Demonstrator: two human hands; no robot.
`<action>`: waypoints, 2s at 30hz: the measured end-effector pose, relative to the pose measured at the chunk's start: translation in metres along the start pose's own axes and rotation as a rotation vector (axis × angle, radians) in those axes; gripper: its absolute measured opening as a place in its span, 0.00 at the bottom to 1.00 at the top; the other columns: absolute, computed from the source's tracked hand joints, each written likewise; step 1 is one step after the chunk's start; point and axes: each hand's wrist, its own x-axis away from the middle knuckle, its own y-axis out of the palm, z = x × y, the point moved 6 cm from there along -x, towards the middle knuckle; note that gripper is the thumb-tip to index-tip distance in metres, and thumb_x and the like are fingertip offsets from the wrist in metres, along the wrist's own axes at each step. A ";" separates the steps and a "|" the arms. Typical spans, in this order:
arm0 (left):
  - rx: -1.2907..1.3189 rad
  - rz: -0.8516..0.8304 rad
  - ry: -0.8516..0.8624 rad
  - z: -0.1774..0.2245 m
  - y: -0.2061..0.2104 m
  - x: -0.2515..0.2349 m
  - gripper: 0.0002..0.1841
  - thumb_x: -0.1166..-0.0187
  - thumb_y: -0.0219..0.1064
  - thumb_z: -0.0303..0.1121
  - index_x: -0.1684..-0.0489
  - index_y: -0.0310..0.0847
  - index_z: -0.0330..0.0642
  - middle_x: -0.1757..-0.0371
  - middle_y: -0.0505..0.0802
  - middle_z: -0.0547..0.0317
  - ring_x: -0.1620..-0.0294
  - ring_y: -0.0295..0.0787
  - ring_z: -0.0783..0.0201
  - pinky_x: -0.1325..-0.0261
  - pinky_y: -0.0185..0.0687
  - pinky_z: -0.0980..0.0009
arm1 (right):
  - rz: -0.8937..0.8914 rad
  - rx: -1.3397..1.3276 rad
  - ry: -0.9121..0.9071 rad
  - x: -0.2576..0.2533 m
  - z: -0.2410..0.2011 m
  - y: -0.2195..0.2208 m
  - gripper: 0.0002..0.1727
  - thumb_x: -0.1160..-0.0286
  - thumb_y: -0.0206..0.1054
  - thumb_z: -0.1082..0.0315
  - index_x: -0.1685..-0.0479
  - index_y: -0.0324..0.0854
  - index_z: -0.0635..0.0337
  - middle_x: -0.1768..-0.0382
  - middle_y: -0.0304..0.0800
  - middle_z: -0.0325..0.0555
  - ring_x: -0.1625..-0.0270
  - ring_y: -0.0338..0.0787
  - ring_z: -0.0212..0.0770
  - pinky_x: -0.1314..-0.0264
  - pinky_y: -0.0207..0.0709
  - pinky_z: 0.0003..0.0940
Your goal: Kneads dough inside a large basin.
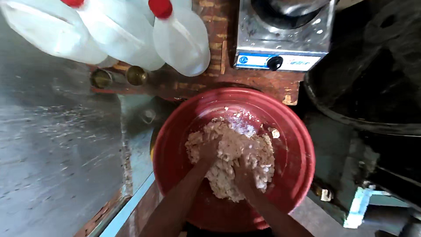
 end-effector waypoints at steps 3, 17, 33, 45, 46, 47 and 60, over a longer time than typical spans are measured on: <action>0.054 0.107 -0.062 -0.008 -0.027 -0.046 0.27 0.19 0.63 0.32 0.18 0.75 0.60 0.16 0.77 0.53 0.23 0.79 0.38 0.34 0.79 0.36 | 0.036 0.059 0.010 -0.064 -0.027 -0.041 0.31 0.15 0.61 0.55 0.20 0.73 0.68 0.18 0.68 0.75 0.16 0.69 0.74 0.16 0.63 0.68; 0.253 0.045 -0.043 0.005 0.060 0.130 0.39 0.28 0.64 0.69 0.16 0.72 0.63 0.08 0.64 0.47 0.09 0.57 0.35 0.19 0.57 0.25 | 0.140 -0.105 0.012 -0.035 -0.007 -0.049 0.55 0.35 0.78 0.47 0.12 0.57 0.72 0.19 0.71 0.73 0.20 0.76 0.68 0.18 0.70 0.63; 0.327 -0.093 0.238 0.080 0.043 0.013 0.49 0.40 0.74 0.71 0.17 0.72 0.52 0.30 0.88 0.45 0.30 0.85 0.43 0.32 0.78 0.33 | 0.275 -0.143 -0.223 -0.157 -0.017 -0.139 0.52 0.51 0.81 0.29 0.30 0.80 0.60 0.35 0.87 0.64 0.31 0.85 0.66 0.30 0.76 0.73; 0.011 -0.060 -0.061 -0.032 0.075 0.117 0.48 0.32 0.77 0.46 0.06 0.55 0.69 0.03 0.51 0.54 0.05 0.37 0.32 0.17 0.44 0.20 | -0.006 -0.030 0.031 0.063 0.043 0.013 0.48 0.35 0.71 0.32 0.26 0.79 0.66 0.22 0.78 0.65 0.16 0.72 0.63 0.12 0.61 0.63; 0.013 -0.066 -0.055 -0.027 0.060 0.092 0.54 0.37 0.81 0.40 0.05 0.50 0.73 0.01 0.45 0.57 0.04 0.31 0.31 0.19 0.44 0.18 | 0.016 -0.004 0.030 0.061 0.048 0.024 0.45 0.33 0.72 0.35 0.28 0.81 0.68 0.25 0.80 0.68 0.17 0.74 0.64 0.14 0.64 0.63; 0.011 -0.077 -0.034 -0.019 0.047 0.068 0.58 0.40 0.84 0.36 0.04 0.47 0.74 0.01 0.41 0.58 0.04 0.27 0.31 0.19 0.42 0.17 | 0.016 0.021 0.038 0.050 0.049 0.033 0.42 0.30 0.72 0.40 0.29 0.81 0.71 0.26 0.80 0.69 0.19 0.75 0.66 0.15 0.65 0.63; 0.231 0.049 -0.139 0.053 0.085 0.090 0.38 0.25 0.69 0.48 0.11 0.65 0.55 0.25 0.85 0.45 0.28 0.83 0.38 0.33 0.77 0.34 | 0.168 -0.007 0.016 -0.121 -0.032 -0.126 0.31 0.26 0.71 0.54 0.32 0.81 0.71 0.29 0.82 0.70 0.24 0.79 0.71 0.26 0.69 0.76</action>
